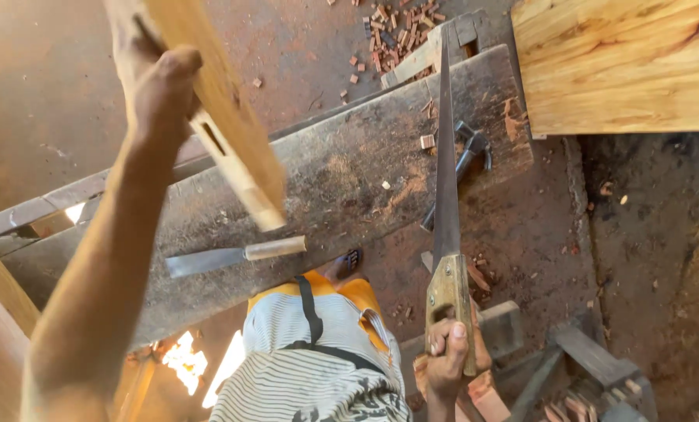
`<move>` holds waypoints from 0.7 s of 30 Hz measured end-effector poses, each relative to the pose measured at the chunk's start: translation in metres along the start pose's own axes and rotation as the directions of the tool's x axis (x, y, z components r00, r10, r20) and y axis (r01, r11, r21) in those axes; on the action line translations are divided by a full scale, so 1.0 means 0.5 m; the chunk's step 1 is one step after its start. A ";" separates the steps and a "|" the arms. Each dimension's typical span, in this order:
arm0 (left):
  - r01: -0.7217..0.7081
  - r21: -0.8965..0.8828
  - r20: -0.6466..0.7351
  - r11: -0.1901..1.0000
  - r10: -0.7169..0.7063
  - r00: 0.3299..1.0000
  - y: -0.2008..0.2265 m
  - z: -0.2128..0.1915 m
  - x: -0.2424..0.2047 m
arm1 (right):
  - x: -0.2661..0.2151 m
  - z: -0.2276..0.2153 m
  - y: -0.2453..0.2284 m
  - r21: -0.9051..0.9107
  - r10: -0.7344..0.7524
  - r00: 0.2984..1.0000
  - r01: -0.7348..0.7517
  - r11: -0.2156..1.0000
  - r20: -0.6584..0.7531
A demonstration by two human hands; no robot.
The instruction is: Shaping and cutting wooden boards using a saw, hammer, and chisel in a workshop.
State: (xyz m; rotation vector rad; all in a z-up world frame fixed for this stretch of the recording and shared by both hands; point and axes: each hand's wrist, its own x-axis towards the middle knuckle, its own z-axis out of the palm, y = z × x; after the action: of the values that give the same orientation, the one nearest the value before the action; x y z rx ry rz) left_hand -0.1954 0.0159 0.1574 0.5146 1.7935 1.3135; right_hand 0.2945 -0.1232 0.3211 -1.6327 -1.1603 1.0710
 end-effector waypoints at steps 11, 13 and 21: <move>-0.119 -0.710 -0.648 0.694 -0.579 0.495 -0.205 0.171 -0.251 | 0.096 -0.018 0.006 0.061 -0.130 0.987 0.125 0.990 0.095; 0.051 -0.126 -0.930 0.991 -0.135 0.343 -0.359 0.187 -0.242 | 0.120 -0.022 -0.024 -0.002 -0.144 0.982 0.146 0.989 0.119; 0.148 0.160 -0.919 0.976 0.093 0.384 -0.286 0.072 -0.223 | 0.200 -0.133 -0.008 -0.178 -0.064 0.984 0.094 0.980 0.166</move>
State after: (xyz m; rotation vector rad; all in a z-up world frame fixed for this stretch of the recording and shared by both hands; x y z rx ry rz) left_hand -0.0824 -0.0973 0.0645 -0.2882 2.8894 1.5118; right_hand 0.3771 -0.0363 0.3268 -1.6493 -1.4561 1.0855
